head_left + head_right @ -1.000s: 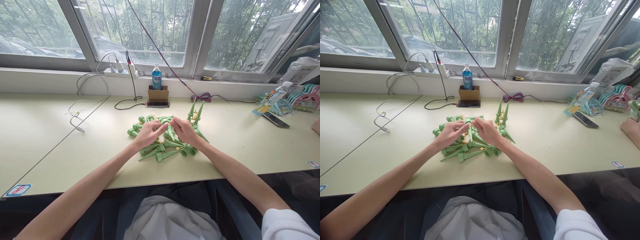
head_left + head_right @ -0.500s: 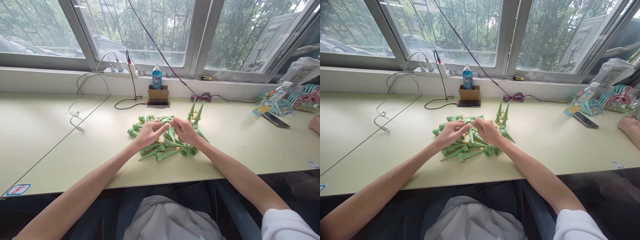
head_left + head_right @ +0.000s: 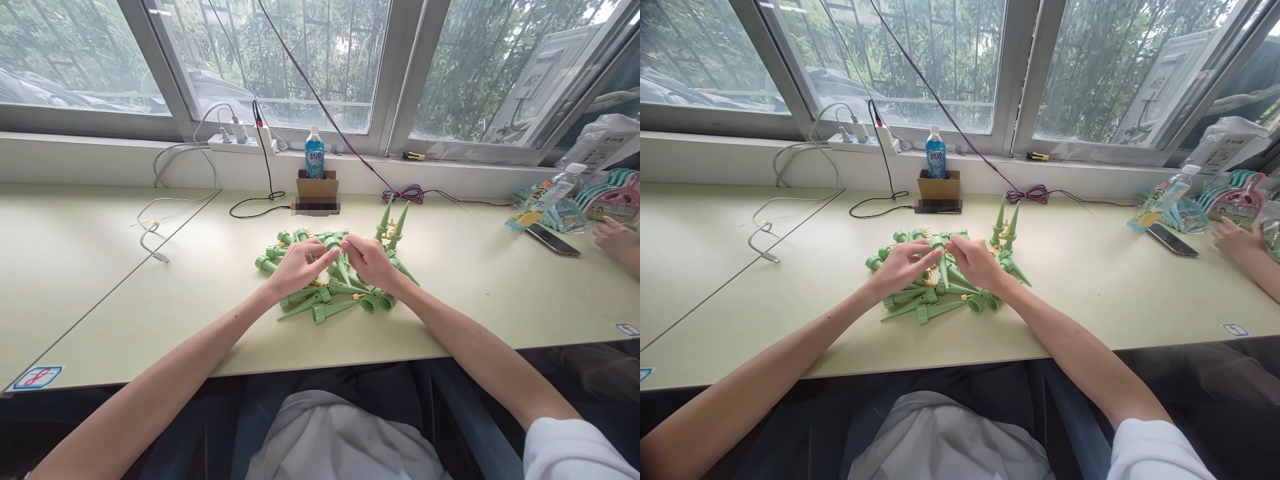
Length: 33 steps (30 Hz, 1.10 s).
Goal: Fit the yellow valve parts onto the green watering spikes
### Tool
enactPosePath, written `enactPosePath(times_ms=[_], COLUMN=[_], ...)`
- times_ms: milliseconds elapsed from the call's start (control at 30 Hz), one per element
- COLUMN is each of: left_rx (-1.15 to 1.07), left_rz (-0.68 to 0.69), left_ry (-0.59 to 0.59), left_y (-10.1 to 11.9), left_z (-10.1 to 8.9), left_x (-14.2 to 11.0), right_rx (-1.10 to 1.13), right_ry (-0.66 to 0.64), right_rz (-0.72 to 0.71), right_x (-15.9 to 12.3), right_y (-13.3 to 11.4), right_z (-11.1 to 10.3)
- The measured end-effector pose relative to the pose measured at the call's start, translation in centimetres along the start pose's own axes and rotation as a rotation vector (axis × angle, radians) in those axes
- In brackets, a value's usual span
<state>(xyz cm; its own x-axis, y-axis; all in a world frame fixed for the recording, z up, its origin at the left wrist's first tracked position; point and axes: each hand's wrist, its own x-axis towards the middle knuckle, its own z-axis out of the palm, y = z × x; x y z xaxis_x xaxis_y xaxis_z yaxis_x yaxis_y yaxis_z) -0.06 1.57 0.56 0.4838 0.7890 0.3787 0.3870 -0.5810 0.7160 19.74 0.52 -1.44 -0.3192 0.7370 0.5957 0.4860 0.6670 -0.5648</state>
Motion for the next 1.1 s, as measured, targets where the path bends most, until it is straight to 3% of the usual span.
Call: enactPosePath(times_ms=[1100], left_rx=[-0.018], left_rz=[0.0], left_ry=[-0.006], left_y=[0.06], left_z=[0.08], left_x=[-0.02], right_rx=[-0.029], right_ry=[-0.017], right_rz=[0.007], right_x=[-0.09], right_y=[0.16], right_z=[-0.07])
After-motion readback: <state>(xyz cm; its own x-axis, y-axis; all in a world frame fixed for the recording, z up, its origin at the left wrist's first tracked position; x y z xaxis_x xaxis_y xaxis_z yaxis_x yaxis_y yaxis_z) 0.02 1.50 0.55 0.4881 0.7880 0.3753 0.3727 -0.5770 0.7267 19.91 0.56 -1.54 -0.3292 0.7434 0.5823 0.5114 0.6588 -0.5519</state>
